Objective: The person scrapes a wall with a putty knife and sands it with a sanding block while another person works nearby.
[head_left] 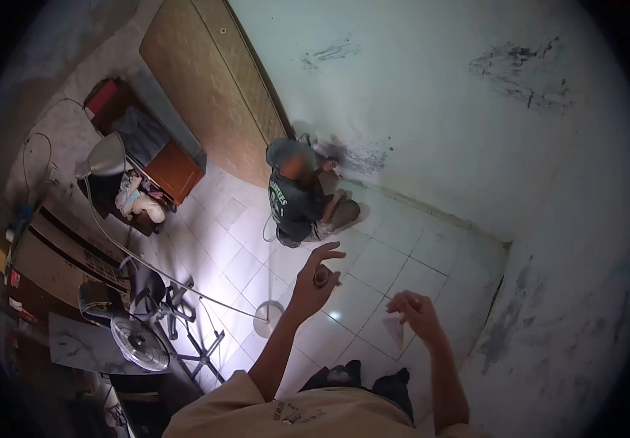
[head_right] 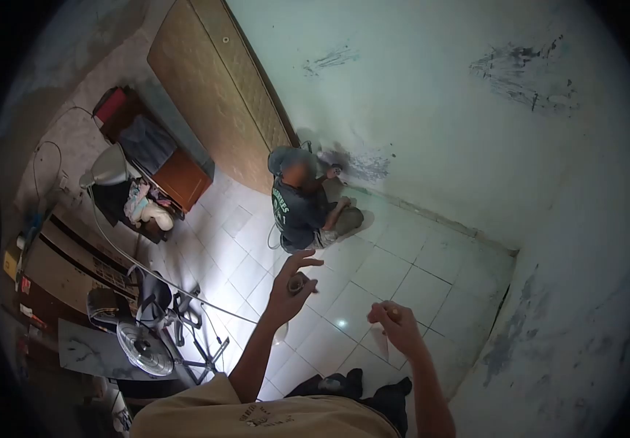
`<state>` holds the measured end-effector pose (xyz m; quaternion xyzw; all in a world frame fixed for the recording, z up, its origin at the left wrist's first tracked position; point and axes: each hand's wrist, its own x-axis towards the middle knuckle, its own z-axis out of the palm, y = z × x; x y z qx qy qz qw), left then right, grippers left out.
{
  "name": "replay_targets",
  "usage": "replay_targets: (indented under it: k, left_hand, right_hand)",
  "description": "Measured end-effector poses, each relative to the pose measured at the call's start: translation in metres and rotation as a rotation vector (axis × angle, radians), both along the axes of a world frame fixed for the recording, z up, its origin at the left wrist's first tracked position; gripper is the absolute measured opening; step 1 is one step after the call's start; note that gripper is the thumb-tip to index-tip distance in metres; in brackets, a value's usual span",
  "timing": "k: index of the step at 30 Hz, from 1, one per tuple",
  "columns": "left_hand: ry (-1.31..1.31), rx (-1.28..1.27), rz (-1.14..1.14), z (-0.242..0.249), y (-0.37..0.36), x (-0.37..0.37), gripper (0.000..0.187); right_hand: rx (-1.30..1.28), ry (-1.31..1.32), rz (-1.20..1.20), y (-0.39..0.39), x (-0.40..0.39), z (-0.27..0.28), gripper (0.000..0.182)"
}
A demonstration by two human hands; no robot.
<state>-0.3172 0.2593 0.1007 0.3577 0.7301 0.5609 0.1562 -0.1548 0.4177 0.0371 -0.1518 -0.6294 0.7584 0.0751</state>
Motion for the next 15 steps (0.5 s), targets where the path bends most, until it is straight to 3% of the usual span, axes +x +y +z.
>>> replay_targets:
  k: [3, 7, 11, 14, 15]
  left_hand:
    - [0.059, 0.045, -0.008, -0.037, -0.011, -0.011, 0.042]
    - [-0.170, 0.044, -0.070, -0.086, -0.030, -0.022, 0.040]
    - [-0.195, 0.143, -0.116, -0.095, -0.041, -0.034, 0.039]
    - [-0.272, 0.178, -0.077, -0.060, -0.048, -0.045, 0.040]
    - [-0.219, 0.251, -0.067, -0.063, -0.048, -0.053, 0.042]
  right_hand:
    - [0.048, 0.110, -0.208, -0.027, -0.021, -0.034, 0.026]
    - [-0.024, -0.125, -0.278, -0.049, -0.014, -0.052, 0.031]
    - [-0.051, -0.214, -0.265, -0.066, -0.013, -0.051, 0.030]
    - [0.072, -0.266, -0.265, -0.073, -0.025, -0.027, 0.028]
    - [0.131, -0.120, -0.312, -0.073, -0.030, -0.022, 0.027]
